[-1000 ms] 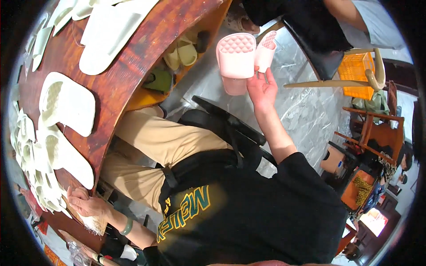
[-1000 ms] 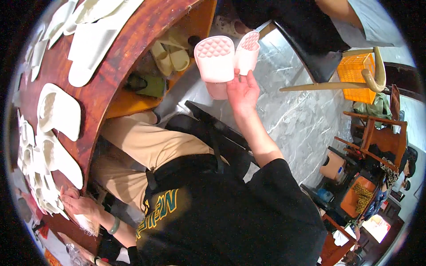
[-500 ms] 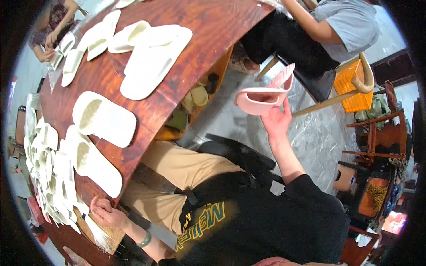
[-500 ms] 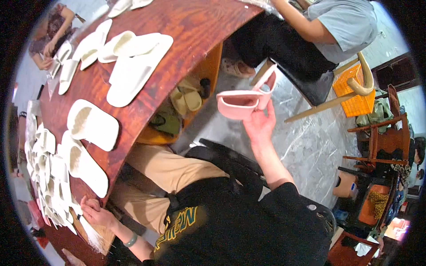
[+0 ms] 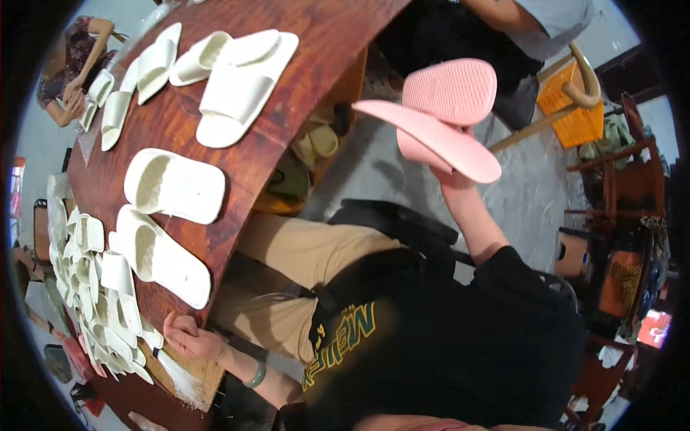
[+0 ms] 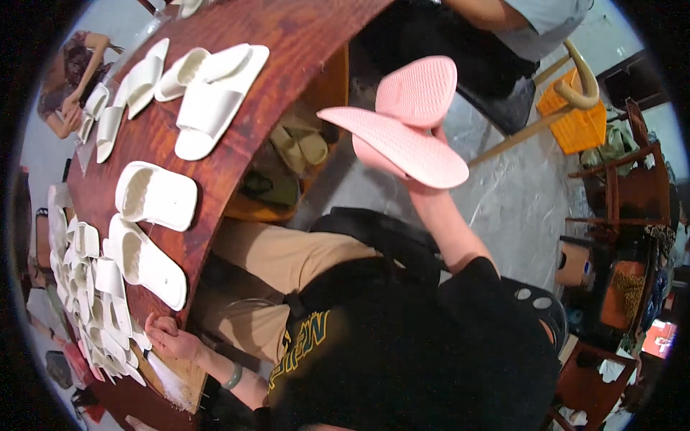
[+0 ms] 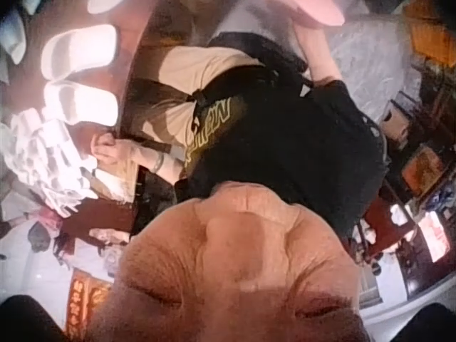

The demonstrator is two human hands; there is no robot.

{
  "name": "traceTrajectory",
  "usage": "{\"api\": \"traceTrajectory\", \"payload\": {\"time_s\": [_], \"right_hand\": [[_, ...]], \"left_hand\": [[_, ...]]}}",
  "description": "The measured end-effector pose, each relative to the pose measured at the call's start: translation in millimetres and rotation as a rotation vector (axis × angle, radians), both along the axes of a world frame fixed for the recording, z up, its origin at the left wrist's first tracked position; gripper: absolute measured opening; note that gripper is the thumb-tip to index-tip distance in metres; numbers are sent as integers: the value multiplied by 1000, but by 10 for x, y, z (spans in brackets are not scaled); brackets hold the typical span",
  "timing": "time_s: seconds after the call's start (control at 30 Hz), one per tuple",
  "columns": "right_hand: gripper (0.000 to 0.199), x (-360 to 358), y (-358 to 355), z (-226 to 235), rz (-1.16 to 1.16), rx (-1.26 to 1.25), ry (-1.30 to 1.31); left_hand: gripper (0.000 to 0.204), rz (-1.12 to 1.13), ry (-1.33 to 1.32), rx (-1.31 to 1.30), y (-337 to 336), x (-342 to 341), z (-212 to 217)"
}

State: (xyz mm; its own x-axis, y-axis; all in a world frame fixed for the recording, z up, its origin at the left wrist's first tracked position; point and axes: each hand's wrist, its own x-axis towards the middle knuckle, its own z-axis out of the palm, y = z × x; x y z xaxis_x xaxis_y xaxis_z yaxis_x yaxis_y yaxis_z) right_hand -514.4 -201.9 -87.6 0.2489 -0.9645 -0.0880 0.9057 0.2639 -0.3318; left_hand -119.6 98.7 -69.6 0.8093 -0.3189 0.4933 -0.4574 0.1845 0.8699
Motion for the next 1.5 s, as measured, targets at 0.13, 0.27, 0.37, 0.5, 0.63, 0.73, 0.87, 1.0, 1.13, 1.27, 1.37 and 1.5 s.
{"api": "traceTrajectory", "payload": {"time_s": [0.13,0.27,0.37,0.5,0.63,0.73,0.87,1.0,1.13,1.27,1.37,1.5], "right_hand": [[56,-89,-210,-284,138,-15,-108],[45,-68,-335,-852,155,138,25],[42,254,-361,-1669,168,366,228],[43,538,-376,-3041,203,664,398],[43,1519,-419,-2816,266,619,293],[46,1964,-873,-3156,217,419,397],[55,2615,-1186,-3033,457,235,1336],[61,2490,-1594,-4084,464,-47,1293],[52,2727,-738,-3678,571,-222,243],[28,1954,-562,-3614,842,-273,919],[30,1575,-384,-2847,1210,-960,1309],[16,1103,-48,-1358,1437,-873,1240]], "left_hand": [[31,196,-48,109,-160,-82,78],[31,85,-66,80,-185,-74,55],[32,91,-119,97,-171,-63,29],[33,203,-213,174,-184,-85,-6],[19,389,-449,402,9,31,11],[33,596,-1188,890,-341,-84,99],[41,481,-731,713,-63,-1,174],[11,378,-814,683,-123,113,50],[14,617,-1184,1046,-76,-102,286],[22,622,-770,912,-16,5,82],[29,351,-248,239,-133,-77,19],[35,28,269,71,-198,-293,295]]}}
